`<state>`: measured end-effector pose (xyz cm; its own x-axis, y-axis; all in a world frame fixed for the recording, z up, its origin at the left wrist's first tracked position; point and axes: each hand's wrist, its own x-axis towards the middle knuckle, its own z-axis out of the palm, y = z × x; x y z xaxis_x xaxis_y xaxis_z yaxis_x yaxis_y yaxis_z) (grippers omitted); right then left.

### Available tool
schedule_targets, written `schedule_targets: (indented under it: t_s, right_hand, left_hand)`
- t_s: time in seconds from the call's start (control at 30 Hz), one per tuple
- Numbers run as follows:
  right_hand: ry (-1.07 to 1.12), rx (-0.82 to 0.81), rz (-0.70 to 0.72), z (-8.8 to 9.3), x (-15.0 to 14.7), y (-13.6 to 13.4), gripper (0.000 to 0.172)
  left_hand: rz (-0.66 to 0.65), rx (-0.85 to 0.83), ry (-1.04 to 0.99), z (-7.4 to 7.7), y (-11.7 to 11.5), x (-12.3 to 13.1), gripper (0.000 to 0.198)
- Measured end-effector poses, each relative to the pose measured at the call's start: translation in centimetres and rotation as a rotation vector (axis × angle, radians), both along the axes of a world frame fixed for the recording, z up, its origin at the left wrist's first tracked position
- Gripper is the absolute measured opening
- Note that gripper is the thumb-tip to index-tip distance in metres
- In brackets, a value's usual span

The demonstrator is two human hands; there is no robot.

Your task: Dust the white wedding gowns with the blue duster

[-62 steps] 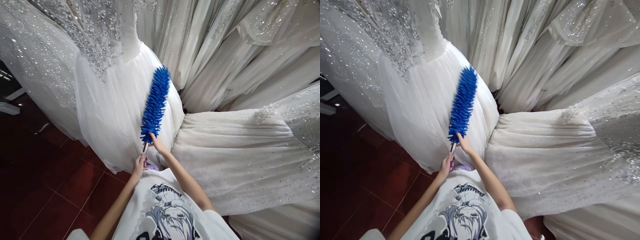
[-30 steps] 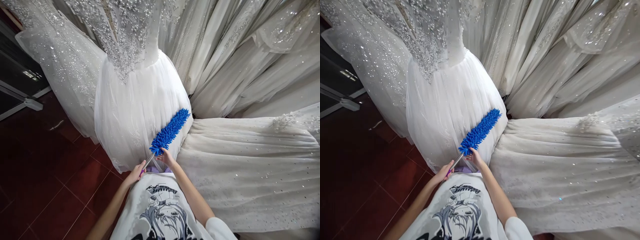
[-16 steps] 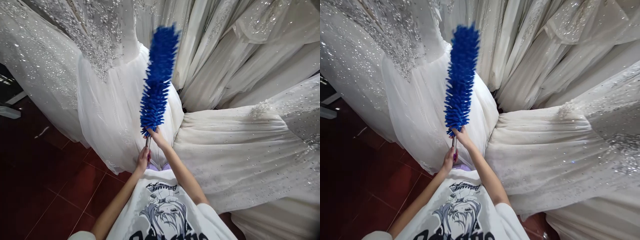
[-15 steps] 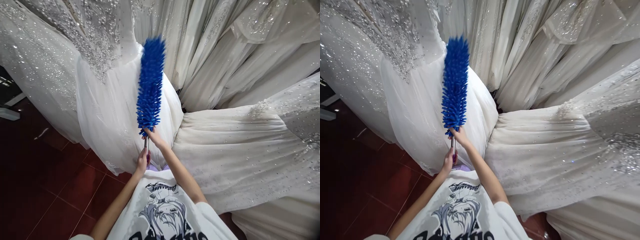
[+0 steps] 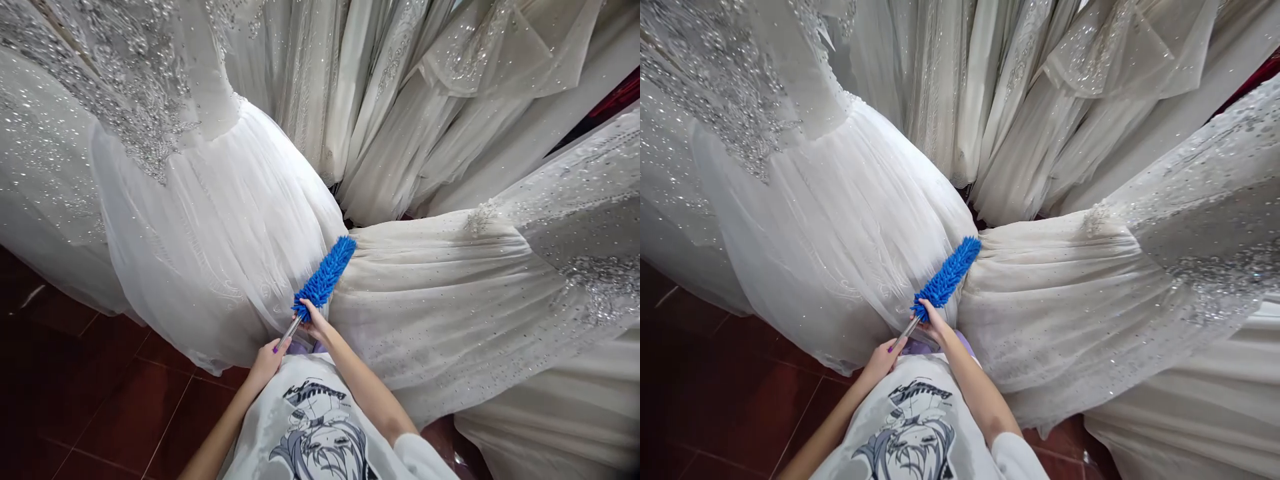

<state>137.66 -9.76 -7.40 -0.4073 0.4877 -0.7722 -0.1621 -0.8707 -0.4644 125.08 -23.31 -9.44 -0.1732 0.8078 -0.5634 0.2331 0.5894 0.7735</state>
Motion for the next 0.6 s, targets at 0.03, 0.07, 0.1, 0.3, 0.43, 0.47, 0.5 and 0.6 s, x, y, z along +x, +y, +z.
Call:
schedule_targets:
  t_s: [0.03,0.07,0.1,0.3,0.43,0.47,0.5,0.6]
  right_hand:
    - [-0.002,0.046,-0.03,0.9,0.1,0.6,0.023]
    - [-0.001,0.12,-0.055,2.0,0.0,1.2,0.024]
    - [0.002,0.222,-0.072,3.2,-0.3,1.8,0.025]
    - [-0.065,0.676,0.139,7.4,-3.5,4.4,0.03]
    - [-0.183,0.566,0.165,5.2,-3.9,3.9,0.022]
    - [-0.201,0.55,0.154,4.5,-3.8,3.4,0.019]
    - [-0.216,0.542,0.145,3.9,-3.6,2.9,0.018]
    - [-0.253,0.532,0.128,2.8,-3.3,1.4,0.017]
  left_hand:
    - [0.01,0.039,-0.022,0.5,0.6,0.6,0.059]
    - [0.031,0.086,-0.034,1.0,1.3,1.2,0.057]
    - [0.064,0.136,-0.038,1.4,1.9,1.8,0.057]
    - [0.43,0.208,-0.126,2.6,4.3,6.3,0.064]
    - [0.566,0.121,-0.123,2.2,3.6,8.2,0.07]
    - [0.584,0.108,-0.126,2.1,3.1,8.4,0.07]
    - [0.595,0.099,-0.132,2.1,2.6,8.6,0.07]
    - [0.6,0.081,-0.144,2.1,1.2,8.7,0.072]
